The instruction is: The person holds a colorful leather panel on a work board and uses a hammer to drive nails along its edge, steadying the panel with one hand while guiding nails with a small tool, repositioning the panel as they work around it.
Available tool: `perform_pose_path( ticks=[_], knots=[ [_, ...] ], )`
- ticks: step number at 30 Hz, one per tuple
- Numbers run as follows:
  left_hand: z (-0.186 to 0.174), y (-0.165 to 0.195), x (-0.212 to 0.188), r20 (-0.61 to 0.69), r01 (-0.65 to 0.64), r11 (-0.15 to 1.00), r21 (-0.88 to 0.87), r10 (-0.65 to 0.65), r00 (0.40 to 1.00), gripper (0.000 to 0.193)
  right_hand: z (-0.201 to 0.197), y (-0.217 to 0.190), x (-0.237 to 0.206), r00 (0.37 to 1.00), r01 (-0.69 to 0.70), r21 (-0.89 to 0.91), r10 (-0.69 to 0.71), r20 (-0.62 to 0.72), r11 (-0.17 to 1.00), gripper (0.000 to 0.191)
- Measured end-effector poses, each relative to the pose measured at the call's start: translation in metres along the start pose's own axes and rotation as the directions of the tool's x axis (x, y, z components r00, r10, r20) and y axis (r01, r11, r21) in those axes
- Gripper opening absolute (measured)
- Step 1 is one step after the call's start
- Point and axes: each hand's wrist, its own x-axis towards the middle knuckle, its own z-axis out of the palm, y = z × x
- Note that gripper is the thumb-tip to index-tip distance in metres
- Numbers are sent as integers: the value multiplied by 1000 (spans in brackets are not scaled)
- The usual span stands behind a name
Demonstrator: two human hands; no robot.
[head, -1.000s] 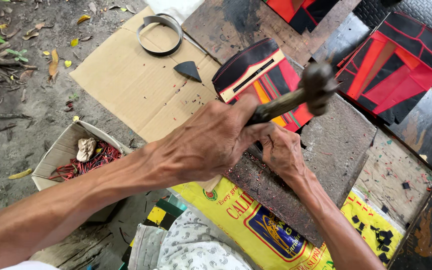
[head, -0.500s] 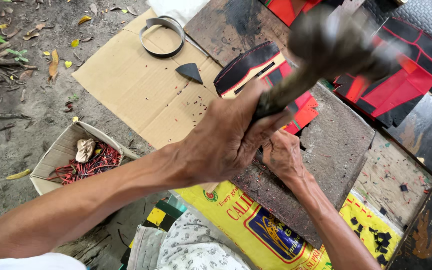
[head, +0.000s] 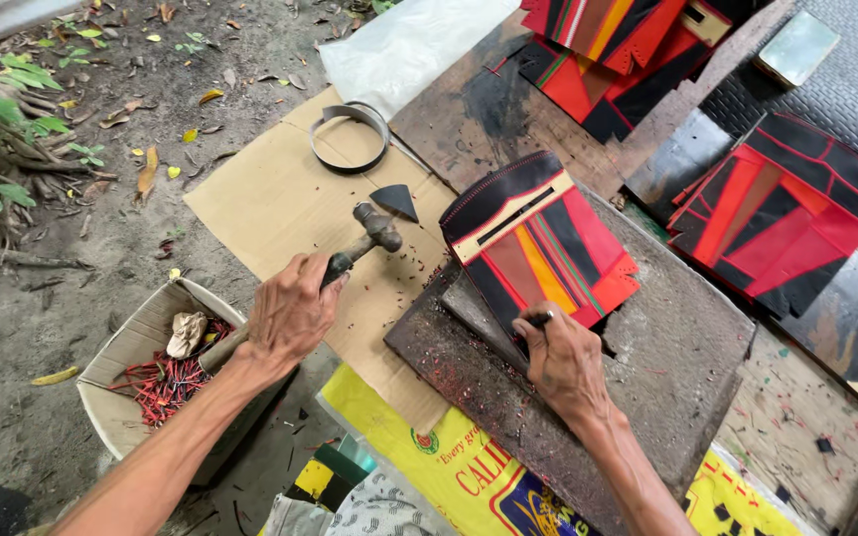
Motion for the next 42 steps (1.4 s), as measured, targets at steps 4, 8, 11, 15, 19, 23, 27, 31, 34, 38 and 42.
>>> perform_pose_path(
  ticks=[4,8,11,15,19,23,27,31,34,38,42],
  knots=[
    [11,-5,13,-75,-124,991,42,127,989,39,-1,-1,-3,999,-42,31,43,-16,999,15],
    [32,34,56,-109,-236,921,-309,212,971,53,-2,0,-4,1000,-21,10,21,-13,1000,18],
    [59,62,97,84,-11,874,-486,60,995,49,-1,2,-6,996,-78,-12,77,-48,997,24],
    [85,65,128,230,128,843,-522,-5,973,40,0,13,-4,953,-301,143,303,10,943,32],
    [95,51,130,203,69,829,-555,55,978,37,-6,24,-4,917,-387,473,387,101,792,23],
    [98,44,128,267,139,804,-578,25,963,34,-6,29,-7,922,-354,566,378,80,745,23],
    [97,45,129,225,96,803,-588,49,973,32,-2,33,-8,914,-364,613,394,92,701,23],
    [86,53,127,260,147,795,-589,14,965,34,0,43,-8,917,-357,625,388,93,695,25],
    [75,67,116,155,54,830,-555,39,987,54,-1,52,-10,912,-359,676,395,109,643,27],
    [73,94,84,-138,-489,854,-178,470,872,46,0,65,-12,917,-332,753,383,115,568,30],
    [83,107,66,16,-675,671,-306,713,701,30,-1,74,-12,923,-325,771,362,132,548,32]
  ],
)
